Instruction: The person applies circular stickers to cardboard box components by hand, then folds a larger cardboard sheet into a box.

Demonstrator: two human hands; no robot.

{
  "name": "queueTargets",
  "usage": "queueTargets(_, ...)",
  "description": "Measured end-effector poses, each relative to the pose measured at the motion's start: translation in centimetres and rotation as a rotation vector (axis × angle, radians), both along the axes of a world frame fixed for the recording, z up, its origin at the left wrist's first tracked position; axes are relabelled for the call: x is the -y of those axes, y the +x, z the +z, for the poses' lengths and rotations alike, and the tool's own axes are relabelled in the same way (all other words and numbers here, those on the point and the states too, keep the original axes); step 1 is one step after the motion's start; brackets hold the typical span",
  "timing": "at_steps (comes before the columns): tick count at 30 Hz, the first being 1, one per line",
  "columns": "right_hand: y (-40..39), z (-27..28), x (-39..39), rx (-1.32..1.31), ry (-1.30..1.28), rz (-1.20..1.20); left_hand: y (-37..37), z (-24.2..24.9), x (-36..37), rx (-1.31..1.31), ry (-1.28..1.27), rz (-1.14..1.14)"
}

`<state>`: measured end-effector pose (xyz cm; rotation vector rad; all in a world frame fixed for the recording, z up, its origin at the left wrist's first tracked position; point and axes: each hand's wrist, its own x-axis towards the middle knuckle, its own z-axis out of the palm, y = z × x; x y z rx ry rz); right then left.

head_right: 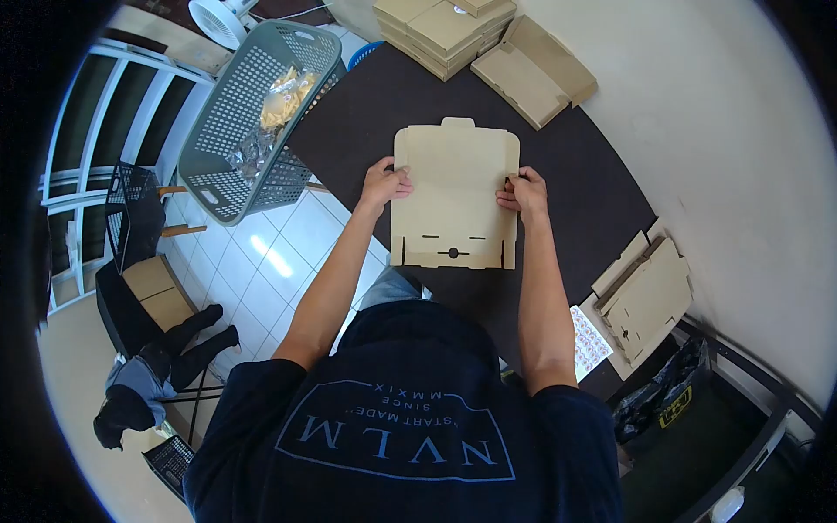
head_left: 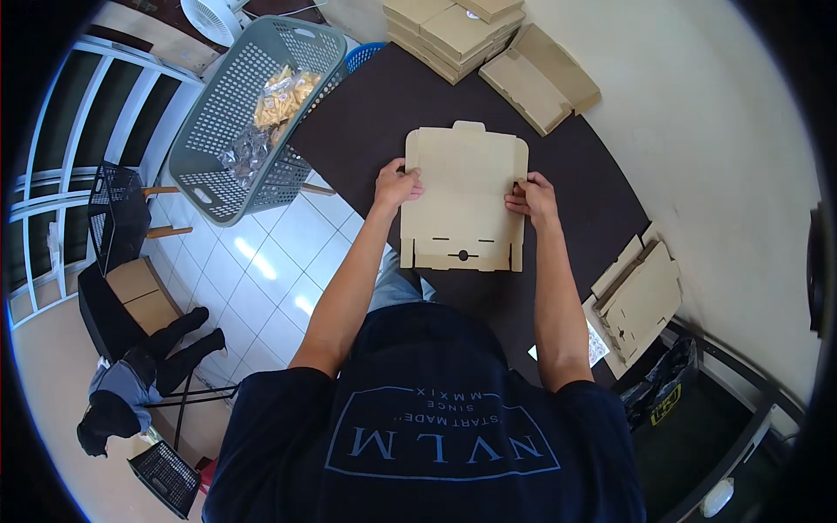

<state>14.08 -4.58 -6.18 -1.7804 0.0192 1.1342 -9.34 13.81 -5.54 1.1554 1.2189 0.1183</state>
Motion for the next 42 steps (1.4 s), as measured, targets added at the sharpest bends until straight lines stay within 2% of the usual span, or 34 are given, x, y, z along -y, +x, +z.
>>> queueTargets(2,-0.5,0.7,1.2,-0.005,0.079,-0.009,-0.7,-0.2,0.4,0.069,-0.005,0.01)
queueTargets(4,-1.3,1.2,2.7,-0.121,0.288,-0.145,-2.1,-1.4,1.0,0.133,-0.014,0.017)
queueTargets(6,-1.7,1.6,3.9,-0.195,0.362,-0.198,-3.7,-3.3,1.5,0.185,0.289,-0.168)
queueTargets(7,-1.7,1.6,4.4,-0.269,0.438,-0.248,-4.3,-2.3,1.9,0.184,0.291,-0.17)
queueTargets(9,-1.5,1.4,5.1,-0.254,0.402,-0.186,-5.7,-0.7,2.8,0.345,0.655,-0.476)
queueTargets(10,-1.7,1.4,5.3,-0.107,0.29,-0.044,-6.2,-0.5,3.0,0.353,0.7,-0.586)
queueTargets(11,-1.8,1.3,5.4,0.039,0.177,0.099,-6.9,0.0,3.2,0.354,0.7,-0.585)
queueTargets(12,-1.8,1.3,5.2,0.144,0.128,0.185,-7.5,1.0,3.4,0.207,0.771,-0.787)
queueTargets(13,-2.0,1.4,5.2,0.143,0.128,0.189,-7.9,1.9,3.7,0.051,0.832,-0.986)
queueTargets(15,-2.4,2.1,4.4,0.61,-0.099,0.544,-8.4,2.3,4.0,0.017,0.842,-1.06)
queueTargets(16,-3.2,3.2,3.7,0.609,-0.096,0.547,-8.5,2.6,4.2,-0.015,0.845,-1.138)
queueTargets(19,-7.6,5.6,0.6,1.052,-0.47,0.916,-7.6,3.2,4.0,-0.133,0.792,-1.166)
queueTargets(21,-10.6,2.2,-0.8,1.169,-0.184,0.896,-7.5,2.3,4.5,-0.167,0.806,-1.146)
queueTargets(23,-14.7,2.9,-2.3,1.165,-0.002,0.845,-7.3,2.1,5.3,-0.198,0.816,-1.126)
queueTargets(25,-17.5,2.3,-3.2,1.159,0.039,0.894,-7.0,2.7,6.0,-0.354,0.826,-1.216)
queueTargets(28,-18.6,0.7,-3.3,1.165,0.067,0.963,-7.4,1.1,6.9,-0.373,0.932,-1.149)
queueTargets(35,-16.7,-0.9,-1.6,1.173,0.141,1.036,-7.3,0.6,8.5,-0.408,0.996,-1.02)
queueTargets(42,-14.2,-0.9,0.7,1.255,0.1,1.029,-7.1,0.7,8.8,-0.444,1.02,-1.022)
